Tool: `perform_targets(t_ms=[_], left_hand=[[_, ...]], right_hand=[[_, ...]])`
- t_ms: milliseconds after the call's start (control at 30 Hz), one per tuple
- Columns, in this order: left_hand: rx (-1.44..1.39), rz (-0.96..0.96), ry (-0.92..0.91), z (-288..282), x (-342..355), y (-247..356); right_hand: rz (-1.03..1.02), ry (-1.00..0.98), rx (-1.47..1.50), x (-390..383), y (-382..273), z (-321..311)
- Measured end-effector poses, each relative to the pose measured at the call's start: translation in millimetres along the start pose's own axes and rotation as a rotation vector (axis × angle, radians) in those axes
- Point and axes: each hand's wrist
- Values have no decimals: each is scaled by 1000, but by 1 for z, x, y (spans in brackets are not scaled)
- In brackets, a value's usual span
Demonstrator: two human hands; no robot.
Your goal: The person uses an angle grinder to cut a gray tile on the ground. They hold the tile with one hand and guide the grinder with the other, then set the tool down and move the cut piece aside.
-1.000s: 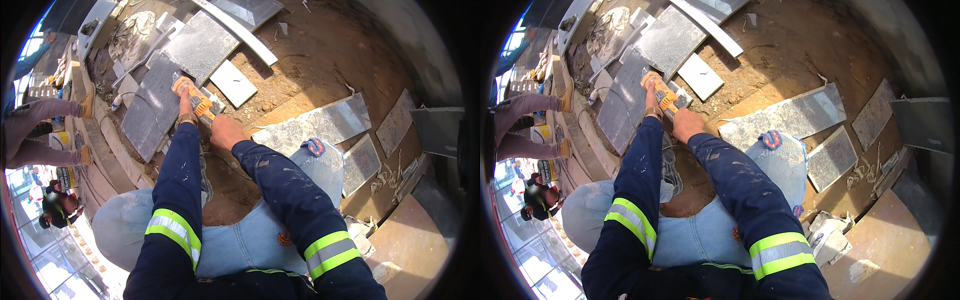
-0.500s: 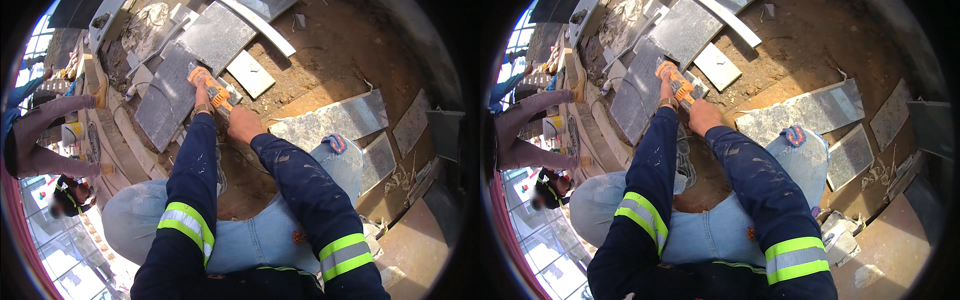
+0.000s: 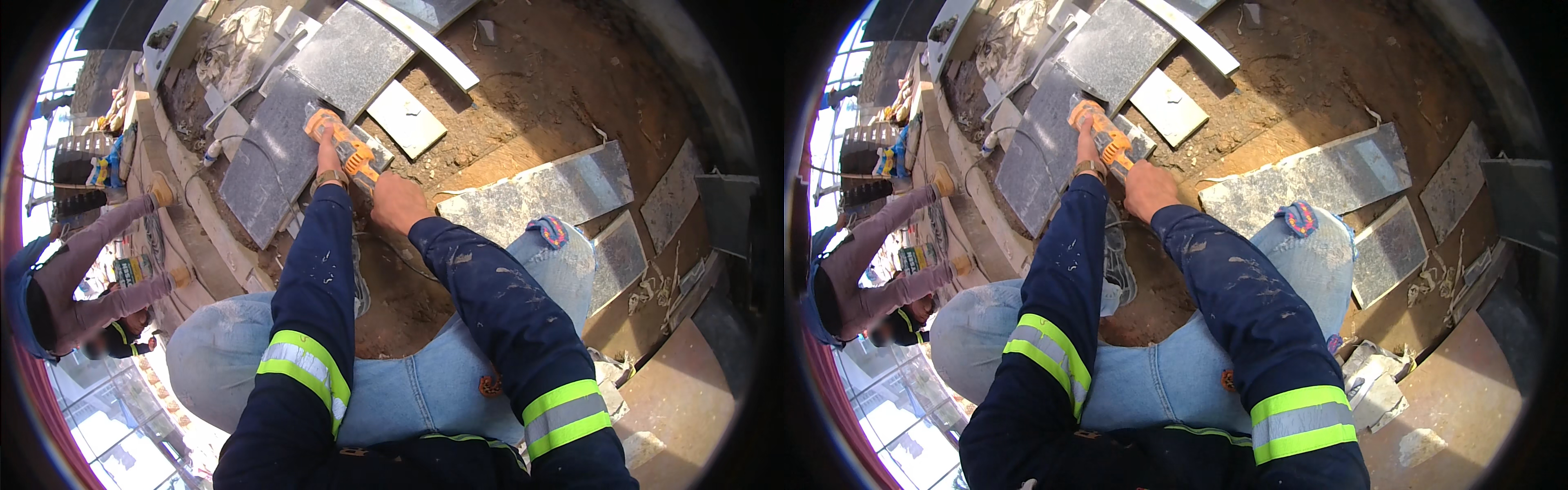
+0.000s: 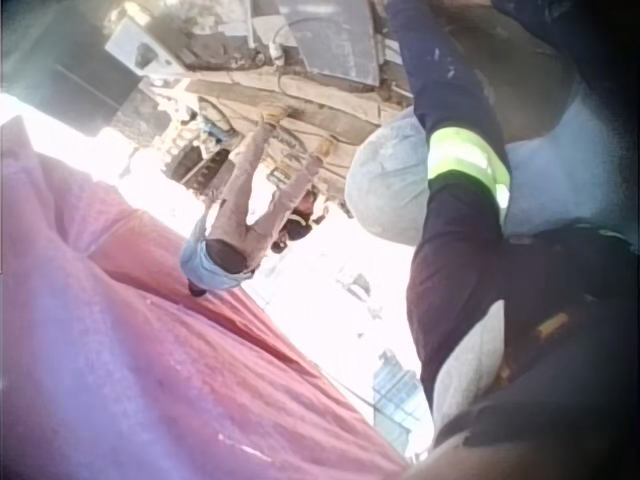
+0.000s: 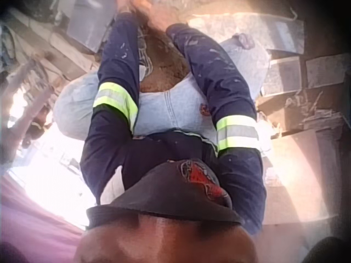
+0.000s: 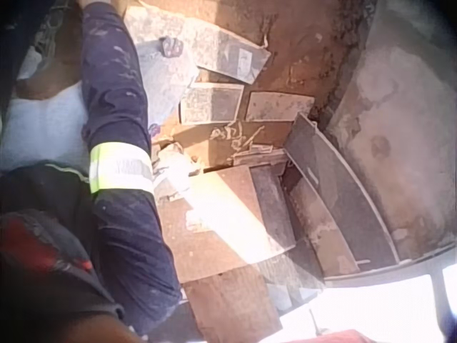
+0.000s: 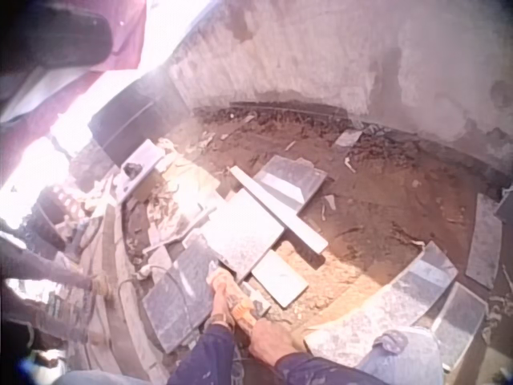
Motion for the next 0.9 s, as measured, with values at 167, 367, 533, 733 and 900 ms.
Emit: perform_targets(t_ms=[167, 367, 533, 733, 900], left_hand=[[5, -37, 23, -5, 7, 1], [-14, -46, 10, -5, 4, 0], [-23, -66, 5, 0, 0, -1], [-16, -43, 4, 0, -1, 3], [-21, -54, -2, 2, -2, 5]], right_hand=[[-29, 12, 27, 0, 1, 3], [-35, 14, 19, 0, 2, 4], [-34, 11, 28, 1, 4, 4], [-36, 8, 34, 2, 1, 2], [-9, -14, 45, 4, -1, 1]])
Point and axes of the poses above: each hand's wrist, its own x-axis towards the middle knuckle, its own z-axis out of the palm, y = z × x, and after that the axes turned 9 degrees about -x, right-handed
